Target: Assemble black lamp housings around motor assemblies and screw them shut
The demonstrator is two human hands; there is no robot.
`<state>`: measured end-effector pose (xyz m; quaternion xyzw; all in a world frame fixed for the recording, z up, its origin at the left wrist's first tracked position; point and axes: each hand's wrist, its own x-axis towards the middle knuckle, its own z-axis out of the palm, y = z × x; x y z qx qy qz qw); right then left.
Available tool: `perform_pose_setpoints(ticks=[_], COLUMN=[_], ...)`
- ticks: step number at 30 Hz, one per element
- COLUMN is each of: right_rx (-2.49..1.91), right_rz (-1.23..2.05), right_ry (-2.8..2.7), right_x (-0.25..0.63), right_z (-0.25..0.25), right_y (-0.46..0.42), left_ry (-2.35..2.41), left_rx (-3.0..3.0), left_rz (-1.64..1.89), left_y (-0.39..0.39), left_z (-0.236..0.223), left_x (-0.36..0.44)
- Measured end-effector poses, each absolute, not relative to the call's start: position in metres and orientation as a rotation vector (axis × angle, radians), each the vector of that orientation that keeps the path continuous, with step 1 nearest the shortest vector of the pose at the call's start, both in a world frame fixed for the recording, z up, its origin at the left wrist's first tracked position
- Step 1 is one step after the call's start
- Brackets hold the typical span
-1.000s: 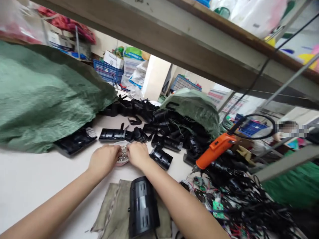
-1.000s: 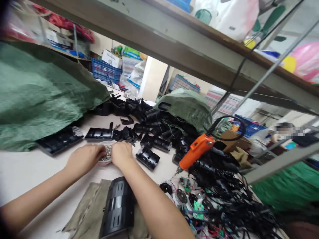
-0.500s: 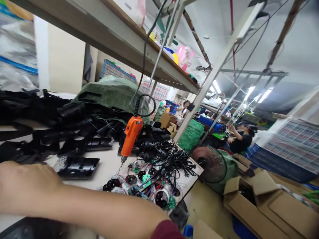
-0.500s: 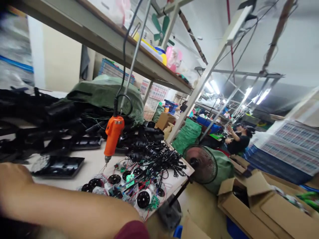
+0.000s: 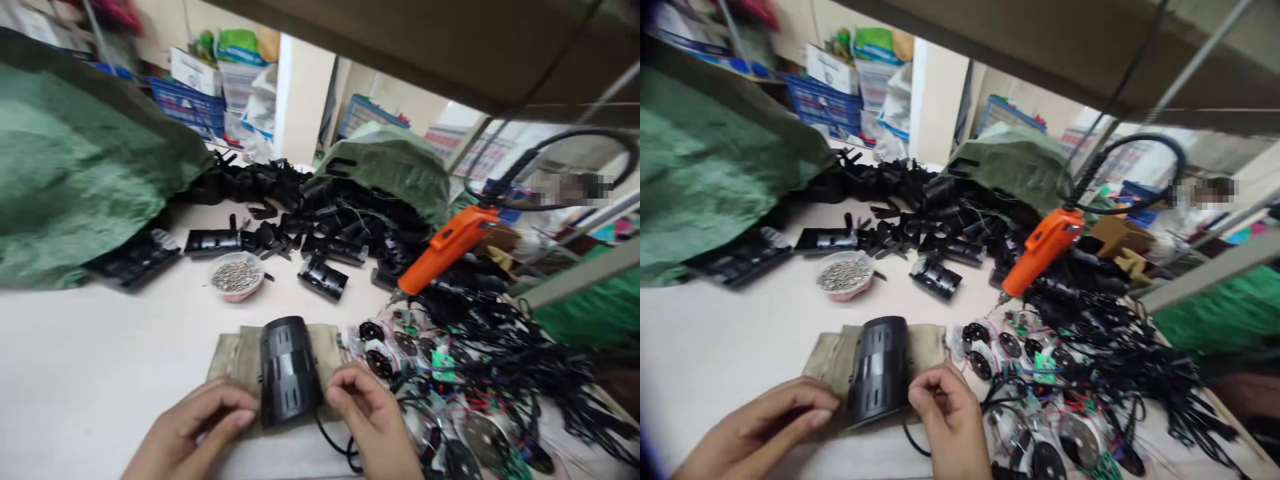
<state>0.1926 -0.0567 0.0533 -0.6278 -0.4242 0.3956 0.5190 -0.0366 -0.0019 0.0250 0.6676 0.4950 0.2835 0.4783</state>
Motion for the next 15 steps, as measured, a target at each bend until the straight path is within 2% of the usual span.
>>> perform_pose_setpoints(ticks=[7, 15], right_rx=[-1.525, -1.353], right_rz=[1.034, 1.421], right_ry=[-1.018, -0.730], right_x=[0.186, 0.199], right_z=[0.054, 0.051], right_y=[-0.050, -0.039], left_ry=[1.106, 1.011], left_rx=[1.416, 1.362], left_rz=[0.707, 0.567], left_y=[0.000, 0.013], left_z=[0.053, 0.065], left_x=[-0.005, 0.001])
